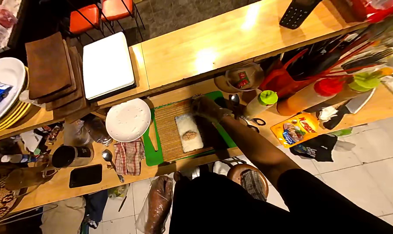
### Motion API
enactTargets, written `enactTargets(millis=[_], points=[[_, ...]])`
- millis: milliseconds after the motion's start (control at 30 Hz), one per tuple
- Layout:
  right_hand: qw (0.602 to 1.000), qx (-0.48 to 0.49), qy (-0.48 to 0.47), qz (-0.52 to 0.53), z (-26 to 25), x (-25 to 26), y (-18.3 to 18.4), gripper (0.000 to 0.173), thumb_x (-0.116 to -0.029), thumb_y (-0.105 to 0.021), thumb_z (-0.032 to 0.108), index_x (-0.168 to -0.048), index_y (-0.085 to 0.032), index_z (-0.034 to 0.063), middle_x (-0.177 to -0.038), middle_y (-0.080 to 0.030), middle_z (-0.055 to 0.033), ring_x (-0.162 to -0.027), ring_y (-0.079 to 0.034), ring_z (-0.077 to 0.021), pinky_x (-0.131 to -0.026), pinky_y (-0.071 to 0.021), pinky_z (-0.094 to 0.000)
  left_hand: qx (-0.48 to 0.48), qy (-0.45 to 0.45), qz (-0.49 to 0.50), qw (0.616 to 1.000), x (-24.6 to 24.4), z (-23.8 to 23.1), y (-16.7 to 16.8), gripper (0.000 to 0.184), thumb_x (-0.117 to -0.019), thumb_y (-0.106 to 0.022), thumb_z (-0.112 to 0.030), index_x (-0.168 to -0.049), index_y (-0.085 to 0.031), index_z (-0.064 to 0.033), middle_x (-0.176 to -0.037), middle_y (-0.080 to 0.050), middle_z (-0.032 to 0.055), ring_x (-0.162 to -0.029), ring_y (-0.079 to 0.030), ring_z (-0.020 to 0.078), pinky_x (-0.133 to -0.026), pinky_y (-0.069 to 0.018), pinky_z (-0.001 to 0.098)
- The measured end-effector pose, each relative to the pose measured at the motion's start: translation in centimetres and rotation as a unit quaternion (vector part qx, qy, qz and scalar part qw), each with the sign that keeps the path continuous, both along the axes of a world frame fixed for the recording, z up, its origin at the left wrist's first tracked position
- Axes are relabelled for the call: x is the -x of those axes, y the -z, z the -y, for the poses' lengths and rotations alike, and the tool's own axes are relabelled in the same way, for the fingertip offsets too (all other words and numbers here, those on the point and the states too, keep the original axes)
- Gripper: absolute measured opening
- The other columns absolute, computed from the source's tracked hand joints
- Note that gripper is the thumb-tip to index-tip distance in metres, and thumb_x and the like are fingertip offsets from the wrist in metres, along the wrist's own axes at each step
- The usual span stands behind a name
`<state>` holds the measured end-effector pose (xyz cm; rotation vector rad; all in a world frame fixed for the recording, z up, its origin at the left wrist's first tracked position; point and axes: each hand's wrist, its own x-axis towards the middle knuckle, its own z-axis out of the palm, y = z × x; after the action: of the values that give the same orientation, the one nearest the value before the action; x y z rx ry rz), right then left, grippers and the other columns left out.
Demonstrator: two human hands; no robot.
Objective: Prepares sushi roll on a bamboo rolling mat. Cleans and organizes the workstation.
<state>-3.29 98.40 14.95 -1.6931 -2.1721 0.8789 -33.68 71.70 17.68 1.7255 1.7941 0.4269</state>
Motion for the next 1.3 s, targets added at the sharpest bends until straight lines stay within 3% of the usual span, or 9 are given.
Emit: enactTargets(millis=[300,400,533,767,900,1033,1167,1300], points=[[0.994,0.034,0.042,0.09,0.4,1.6,0.1,0.023,-0.0917,-0.071,0.027,-0.102,-0.074,0.0066,-0.105,-0.072,-0.0175,-0.105,-0.068,-0.0369,-0.091,-0.0543,-0.0602,0.008,-0.009,0.01,1.0,-0.1,0.1,0.3,0.027,-0.1,-0.054,-0.024,-0.102,-0.071,-0.0031,-0.088,-0.069,0.0093,-0.084,-0.067,0.0194,-0.079,-0.0558,0.0405],[0.995,0.013,0.039,0.09,0.5,1.6,0.6,0.025,-0.0921,-0.071,0.029,-0.102,-0.074,0.0057,-0.104,-0.072,-0.0177,-0.104,-0.068,-0.0366,-0.091,-0.0544,-0.0589,0.001,-0.008,0.005,1.0,-0.1,-0.1,0.5,0.027,-0.0995,-0.054,-0.024,-0.1,-0.071,-0.004,-0.084,-0.068,0.0078,-0.08,-0.066,0.018,-0.076,-0.0557,0.0392],[0.996,0.029,0.035,0.081,0.2,1.5,0.4,0.022,-0.0922,-0.073,0.027,-0.101,-0.074,0.0067,-0.102,-0.072,-0.0168,-0.102,-0.068,-0.036,-0.091,-0.0544,-0.0585,0.016,-0.009,0.0,1.0,-0.2,-0.3,0.1,0.028,-0.1006,-0.054,-0.025,-0.103,-0.071,-0.003,-0.087,-0.069,0.0097,-0.083,-0.067,0.0201,-0.078,-0.0557,0.0421],[0.999,0.021,-0.006,0.044,-1.1,0.4,0.2,0.019,-0.0925,-0.074,0.021,-0.101,-0.077,0.0051,-0.108,-0.072,-0.018,-0.108,-0.067,-0.0359,-0.098,-0.0513,-0.0571,0.01,-0.012,0.005,1.0,-0.3,-0.3,-0.3,0.028,-0.1005,-0.054,-0.024,-0.102,-0.071,-0.0019,-0.087,-0.068,0.0103,-0.084,-0.067,0.0203,-0.079,-0.055,0.0413],[0.998,0.062,-0.011,0.013,-1.7,-0.4,-0.5,0.021,-0.0964,-0.069,0.023,-0.098,-0.077,0.0037,-0.098,-0.073,-0.0172,-0.097,-0.069,-0.0338,-0.091,-0.0528,-0.0574,0.016,-0.013,0.004,1.0,-0.1,-0.2,-0.7,0.028,-0.1008,-0.054,-0.022,-0.105,-0.071,-0.0005,-0.092,-0.07,0.0133,-0.089,-0.068,0.0248,-0.083,-0.0552,0.0458],[0.996,0.056,-0.006,0.067,-1.7,0.2,-0.3,0.02,-0.0944,-0.07,0.024,-0.099,-0.077,0.0051,-0.103,-0.073,-0.0178,-0.104,-0.068,-0.0355,-0.094,-0.052,-0.0585,0.025,-0.017,0.006,1.0,0.3,-0.1,-0.4,0.029,-0.1007,-0.053,-0.025,-0.106,-0.071,-0.002,-0.092,-0.069,0.0113,-0.086,-0.067,0.0217,-0.081,-0.0555,0.0423],[0.997,0.028,-0.002,0.079,-1.5,0.5,0.2,0.02,-0.092,-0.071,0.023,-0.094,-0.076,0.0045,-0.1,-0.072,-0.0176,-0.102,-0.068,-0.0358,-0.093,-0.0524,-0.0576,0.026,-0.01,-0.002,1.0,0.3,-0.1,-0.3,0.029,-0.101,-0.053,-0.025,-0.105,-0.071,-0.0022,-0.091,-0.069,0.0113,-0.087,-0.068,0.022,-0.082,-0.0557,0.043],[0.994,0.033,-0.011,0.102,-1.2,1.0,-0.5,0.022,-0.0937,-0.07,0.023,-0.099,-0.075,0.0022,-0.107,-0.071,-0.0191,-0.109,-0.066,-0.0372,-0.098,-0.0499,-0.0576,0.022,-0.007,-0.007,1.0,-0.1,-0.2,-0.7,0.029,-0.1011,-0.054,-0.024,-0.105,-0.071,-0.0017,-0.091,-0.07,0.0129,-0.088,-0.068,0.0239,-0.083,-0.0552,0.0449]])
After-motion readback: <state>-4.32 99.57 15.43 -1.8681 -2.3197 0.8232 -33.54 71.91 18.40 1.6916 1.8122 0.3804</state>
